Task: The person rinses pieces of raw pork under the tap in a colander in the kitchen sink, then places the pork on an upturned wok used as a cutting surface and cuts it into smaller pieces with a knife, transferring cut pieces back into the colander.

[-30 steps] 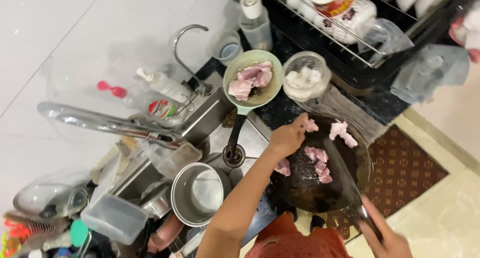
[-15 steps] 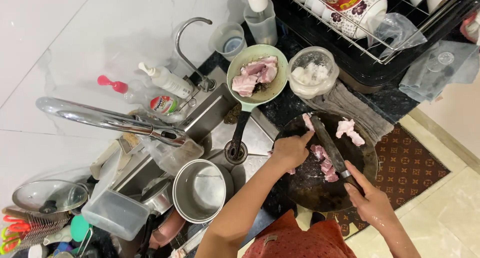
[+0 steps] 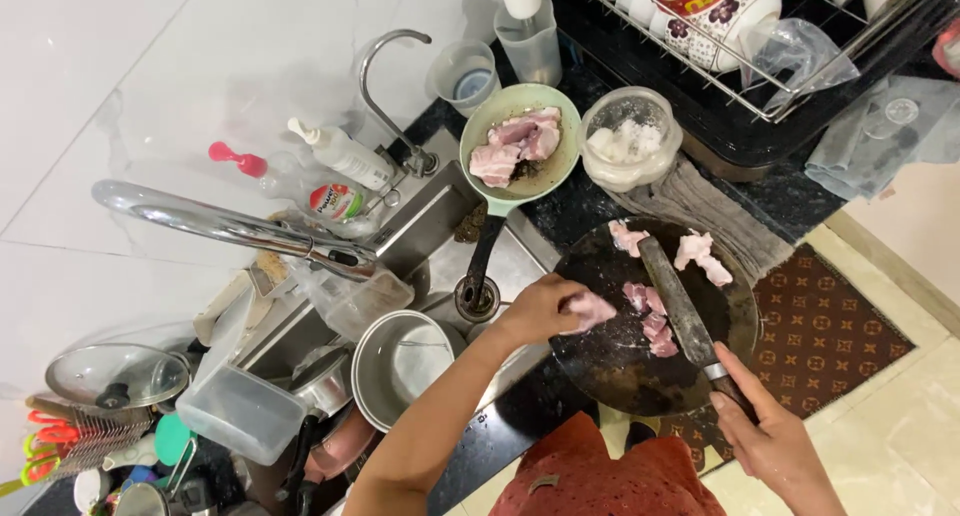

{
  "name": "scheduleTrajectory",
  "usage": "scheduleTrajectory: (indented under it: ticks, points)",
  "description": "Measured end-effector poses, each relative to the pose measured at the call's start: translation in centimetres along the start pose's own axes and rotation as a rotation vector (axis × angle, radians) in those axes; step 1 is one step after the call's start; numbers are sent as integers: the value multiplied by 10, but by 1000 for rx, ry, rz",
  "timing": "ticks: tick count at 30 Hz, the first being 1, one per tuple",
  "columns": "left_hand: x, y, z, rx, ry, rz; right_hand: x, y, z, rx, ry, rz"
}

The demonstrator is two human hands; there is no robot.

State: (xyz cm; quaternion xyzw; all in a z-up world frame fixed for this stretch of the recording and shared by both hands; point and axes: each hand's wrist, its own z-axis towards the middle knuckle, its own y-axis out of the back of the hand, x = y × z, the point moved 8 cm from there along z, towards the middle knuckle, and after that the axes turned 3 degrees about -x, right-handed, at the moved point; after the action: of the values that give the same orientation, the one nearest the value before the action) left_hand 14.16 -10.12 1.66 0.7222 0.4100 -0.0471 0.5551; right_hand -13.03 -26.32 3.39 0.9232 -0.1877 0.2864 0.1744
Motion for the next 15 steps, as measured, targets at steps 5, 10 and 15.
scheduleTrajectory:
  ticks: [5, 10, 15]
  points:
    - [37, -28, 8, -13, 265, -473, -18, -13, -2, 24, 21, 7]
    - [42, -13, -4, -407, 205, -596, -20, -30, -9, 60, -23, -147]
    - [19, 8, -10, -519, 303, -375, -41, -43, 7, 101, 85, -277]
